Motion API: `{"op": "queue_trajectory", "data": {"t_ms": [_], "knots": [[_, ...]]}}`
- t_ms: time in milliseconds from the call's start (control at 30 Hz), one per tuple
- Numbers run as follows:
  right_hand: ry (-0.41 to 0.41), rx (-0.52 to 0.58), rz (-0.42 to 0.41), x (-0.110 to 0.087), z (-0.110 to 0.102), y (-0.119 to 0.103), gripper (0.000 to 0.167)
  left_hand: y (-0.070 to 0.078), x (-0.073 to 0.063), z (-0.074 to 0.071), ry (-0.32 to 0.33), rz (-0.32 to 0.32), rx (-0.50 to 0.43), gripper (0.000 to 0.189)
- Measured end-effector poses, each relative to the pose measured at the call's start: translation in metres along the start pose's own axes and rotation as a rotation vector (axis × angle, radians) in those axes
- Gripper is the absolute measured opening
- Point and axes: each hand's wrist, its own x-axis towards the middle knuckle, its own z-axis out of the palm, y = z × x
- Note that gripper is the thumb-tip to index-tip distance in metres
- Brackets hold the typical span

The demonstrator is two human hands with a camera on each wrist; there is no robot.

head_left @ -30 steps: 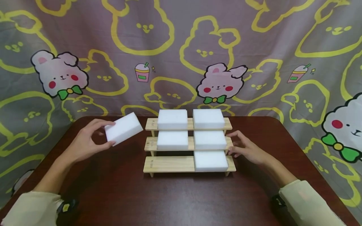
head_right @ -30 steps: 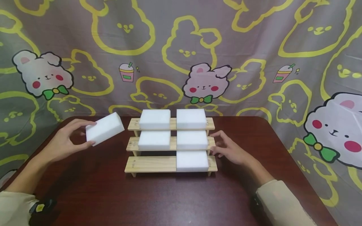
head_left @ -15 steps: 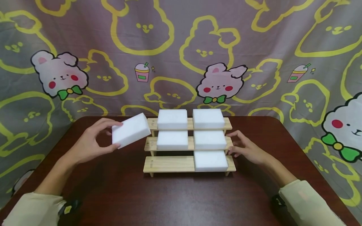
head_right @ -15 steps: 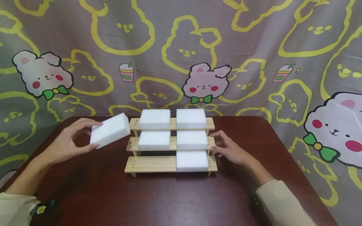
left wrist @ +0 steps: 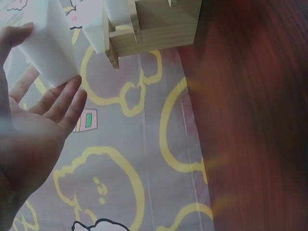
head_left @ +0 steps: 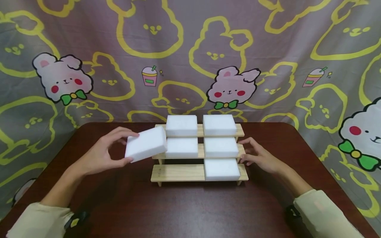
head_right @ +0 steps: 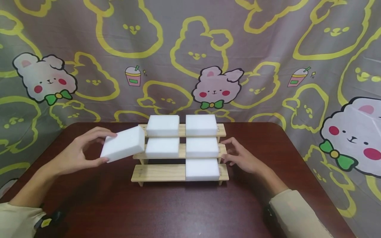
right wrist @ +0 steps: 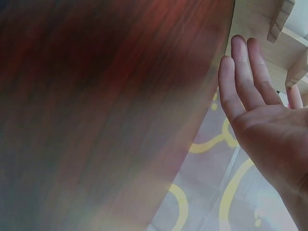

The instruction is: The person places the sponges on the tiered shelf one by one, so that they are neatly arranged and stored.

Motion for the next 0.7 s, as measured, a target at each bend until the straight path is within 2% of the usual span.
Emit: {"op": "queue_trajectory", "data": {"t_ms": [267, 700], "knots": [[0.001, -0.001, 0.005, 0.000, 0.000, 0.000, 0.046, 0.004, 0.002, 0.008, -0.043, 0.032, -0.030, 0.077], [0.000, 0.000, 0.007, 0.000, -0.001, 0.001, 0.046, 0.015, 0.005, 0.023, -0.105, 0.066, -0.067, 0.067]]}}
